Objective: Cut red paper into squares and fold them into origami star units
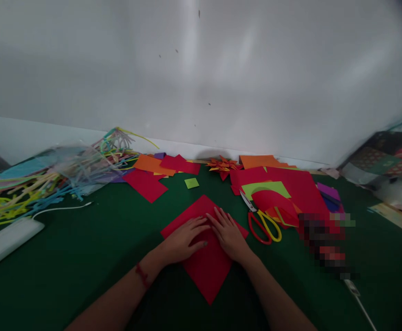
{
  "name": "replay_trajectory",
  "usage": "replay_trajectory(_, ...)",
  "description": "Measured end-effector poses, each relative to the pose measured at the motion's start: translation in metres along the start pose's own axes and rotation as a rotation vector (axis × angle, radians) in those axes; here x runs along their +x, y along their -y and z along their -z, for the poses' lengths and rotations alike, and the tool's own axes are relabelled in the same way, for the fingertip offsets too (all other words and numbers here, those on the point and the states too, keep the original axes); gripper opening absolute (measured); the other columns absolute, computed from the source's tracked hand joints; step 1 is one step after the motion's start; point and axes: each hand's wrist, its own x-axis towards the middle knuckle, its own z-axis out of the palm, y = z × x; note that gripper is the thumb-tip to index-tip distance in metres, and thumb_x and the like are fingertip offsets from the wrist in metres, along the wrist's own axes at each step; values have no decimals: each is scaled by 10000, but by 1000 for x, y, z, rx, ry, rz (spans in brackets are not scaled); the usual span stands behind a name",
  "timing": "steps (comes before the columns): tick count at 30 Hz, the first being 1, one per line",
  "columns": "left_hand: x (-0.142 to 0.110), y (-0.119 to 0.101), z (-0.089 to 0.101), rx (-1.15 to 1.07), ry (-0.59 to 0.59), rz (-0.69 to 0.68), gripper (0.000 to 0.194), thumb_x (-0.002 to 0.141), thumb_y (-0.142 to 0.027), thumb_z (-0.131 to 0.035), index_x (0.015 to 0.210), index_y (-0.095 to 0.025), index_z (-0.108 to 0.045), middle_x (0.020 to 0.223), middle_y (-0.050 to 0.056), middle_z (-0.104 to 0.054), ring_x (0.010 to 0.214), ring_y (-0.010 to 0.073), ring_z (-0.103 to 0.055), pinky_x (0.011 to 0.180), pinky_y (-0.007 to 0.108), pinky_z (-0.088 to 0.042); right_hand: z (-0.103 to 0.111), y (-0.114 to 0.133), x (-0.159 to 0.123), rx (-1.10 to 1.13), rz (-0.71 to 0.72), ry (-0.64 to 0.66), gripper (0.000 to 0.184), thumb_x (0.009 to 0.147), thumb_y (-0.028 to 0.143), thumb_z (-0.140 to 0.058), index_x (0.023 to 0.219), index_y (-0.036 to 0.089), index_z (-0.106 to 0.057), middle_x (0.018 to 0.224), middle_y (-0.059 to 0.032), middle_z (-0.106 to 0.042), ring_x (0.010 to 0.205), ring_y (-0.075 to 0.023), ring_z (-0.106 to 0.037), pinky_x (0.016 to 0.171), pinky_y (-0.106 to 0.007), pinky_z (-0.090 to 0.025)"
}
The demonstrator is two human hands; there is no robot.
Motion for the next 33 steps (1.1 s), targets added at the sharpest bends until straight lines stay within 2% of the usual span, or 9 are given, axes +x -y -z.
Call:
replay_trajectory(5,-28,7,16,35,134,-101,642,732,-535,-569,1304,-294,-406,1442,58,-274,1315,279,-237,1049,465,-242,0,-10,1,128,-49,1,459,890,165,-292,1318,303,-385,1465,-12,-222,1340,-175,-166,1071,-429,-196)
replay_trajectory(9,-39,14,24,28,143,-135,711,705,-544,-592,1323,-265,-380,1408,82,-342,1289,270,-302,1049,455,-250,1,-15,1,267,-69,15,452,872,146,-301,1272,291,-453,1452,-11,-263,1336,-165,-183,1080,-427,-162)
replay_trajectory(14,-37,18,24,125,133,-181,628,741,-549,-545,1267,-215,-463,1313,97,-479,1221,265,-416,1019,446,-320,13,-21,-6,581,-132,-66,383,882,188,-302,1153,257,-562,1435,-23,-301,1308,-171,-269,1062,-398,-223)
replay_trajectory(16,-38,18,21,164,90,-228,561,775,-509,-530,1232,-185,-500,1256,114,-534,1181,270,-464,987,439,-371,20,-25,-9,684,-139,-108,358,887,205,-311,1118,253,-580,1408,-32,-350,1284,-178,-317,1053,-397,-241)
replay_trajectory(18,-41,18,18,194,26,-273,471,812,-444,-516,1197,-173,-531,1196,122,-581,1127,266,-517,945,420,-424,24,-28,-11,742,-137,-131,330,883,212,-337,1081,250,-598,1365,-42,-413,1256,-191,-361,1043,-409,-254)
replay_trajectory(22,-51,20,14,240,-73,-341,314,882,-197,-428,1175,-167,-538,1134,108,-624,1076,225,-563,898,377,-478,26,-29,-13,767,-140,-162,308,872,204,-358,1029,243,-620,1298,-55,-487,1201,-208,-428,1016,-417,-295)
replay_trajectory(24,-56,23,13,207,-126,-319,309,883,-136,-406,1159,-172,-542,1109,96,-639,1048,198,-583,880,348,-495,25,-28,-14,751,-120,-172,322,876,197,-341,1016,242,-628,1264,-58,-515,1179,-210,-450,1010,-420,-304)
replay_trajectory(29,-59,29,11,74,-286,-147,240,873,-177,-438,1048,-184,-602,939,73,-692,870,174,-653,751,293,-533,33,-25,-25,745,-33,-205,316,889,218,-343,922,242,-656,1193,-61,-561,1107,-215,-508,952,-383,-379)
replay_trajectory(33,-51,28,12,-14,-244,130,223,884,-261,-414,927,-215,-628,832,14,-687,723,144,-646,642,242,-505,40,-26,-36,714,-133,-181,277,890,296,-382,1010,228,-623,1093,-79,-620,1016,-220,-565,886,-362,-425)
